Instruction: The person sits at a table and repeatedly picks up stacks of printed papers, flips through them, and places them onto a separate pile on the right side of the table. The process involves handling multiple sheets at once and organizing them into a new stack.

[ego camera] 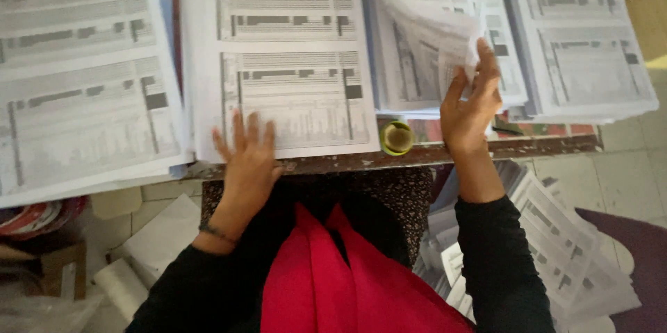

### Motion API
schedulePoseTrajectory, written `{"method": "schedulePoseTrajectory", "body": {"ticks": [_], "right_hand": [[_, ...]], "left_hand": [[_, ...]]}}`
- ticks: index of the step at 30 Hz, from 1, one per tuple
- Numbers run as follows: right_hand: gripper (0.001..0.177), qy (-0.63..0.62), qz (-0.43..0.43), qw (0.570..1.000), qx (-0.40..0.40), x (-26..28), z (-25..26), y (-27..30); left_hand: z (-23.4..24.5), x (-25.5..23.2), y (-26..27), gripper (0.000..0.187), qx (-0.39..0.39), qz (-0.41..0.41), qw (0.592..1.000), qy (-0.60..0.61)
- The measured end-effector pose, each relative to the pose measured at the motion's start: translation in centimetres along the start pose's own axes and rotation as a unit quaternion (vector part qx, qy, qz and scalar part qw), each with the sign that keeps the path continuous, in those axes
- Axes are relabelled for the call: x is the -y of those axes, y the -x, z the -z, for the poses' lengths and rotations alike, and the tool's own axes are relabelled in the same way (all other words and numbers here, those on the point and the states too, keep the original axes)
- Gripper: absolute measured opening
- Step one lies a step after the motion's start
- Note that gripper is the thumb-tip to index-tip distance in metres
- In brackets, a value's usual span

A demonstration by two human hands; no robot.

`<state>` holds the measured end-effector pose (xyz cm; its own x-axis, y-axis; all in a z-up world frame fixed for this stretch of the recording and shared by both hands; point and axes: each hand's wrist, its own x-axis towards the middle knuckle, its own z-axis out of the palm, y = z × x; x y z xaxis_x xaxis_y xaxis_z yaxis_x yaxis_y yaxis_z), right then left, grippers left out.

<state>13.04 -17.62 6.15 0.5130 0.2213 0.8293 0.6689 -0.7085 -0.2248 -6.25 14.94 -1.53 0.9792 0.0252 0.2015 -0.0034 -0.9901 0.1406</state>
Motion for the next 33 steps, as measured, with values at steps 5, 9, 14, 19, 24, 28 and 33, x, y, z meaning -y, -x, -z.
{"method": "schedulePoseTrajectory", "body": {"ticks": [5,9,14,19,24,28,33], "right_hand": [[0.022,-0.251,-0.077,0.965,0.022,7.0,-3.6,1.2],[0.033,-0.119,0.11,0.963,0.216,16.3,-4.3,3.5],[0.006,-0.152,0.083,0.946,0.275,20.6,-6.6,7.5],[0.009,-0.125,-0.121,0.956,0.236,9.8,-5.9,5.7],[0.028,-0.199,-0.338,0.909,0.141,4.3,-3.2,0.4],[0.032,-0.147,-0.321,0.934,0.05,0.3,-1.8,-0.8],[0.037,-0.205,-0.23,0.951,-0.029,-3.2,0.2,-3.7]], "left_hand": [[-0.5,2.6,6.0,0.02,-0.134,-0.017,0.986,-0.097],[1.8,2.1,4.9,0.014,-0.143,-0.001,0.988,-0.05],[5.6,1.9,3.4,0.035,-0.3,-0.041,0.95,0.076],[5.5,12.3,6.0,0.105,-0.132,0.115,0.979,0.107],[0.6,20.6,14.0,0.122,-0.012,0.191,0.98,-0.056],[3.6,22.1,16.9,0.045,-0.083,0.193,0.977,-0.028],[10.4,19.7,15.1,0.044,-0.237,0.152,0.959,0.017]]}}
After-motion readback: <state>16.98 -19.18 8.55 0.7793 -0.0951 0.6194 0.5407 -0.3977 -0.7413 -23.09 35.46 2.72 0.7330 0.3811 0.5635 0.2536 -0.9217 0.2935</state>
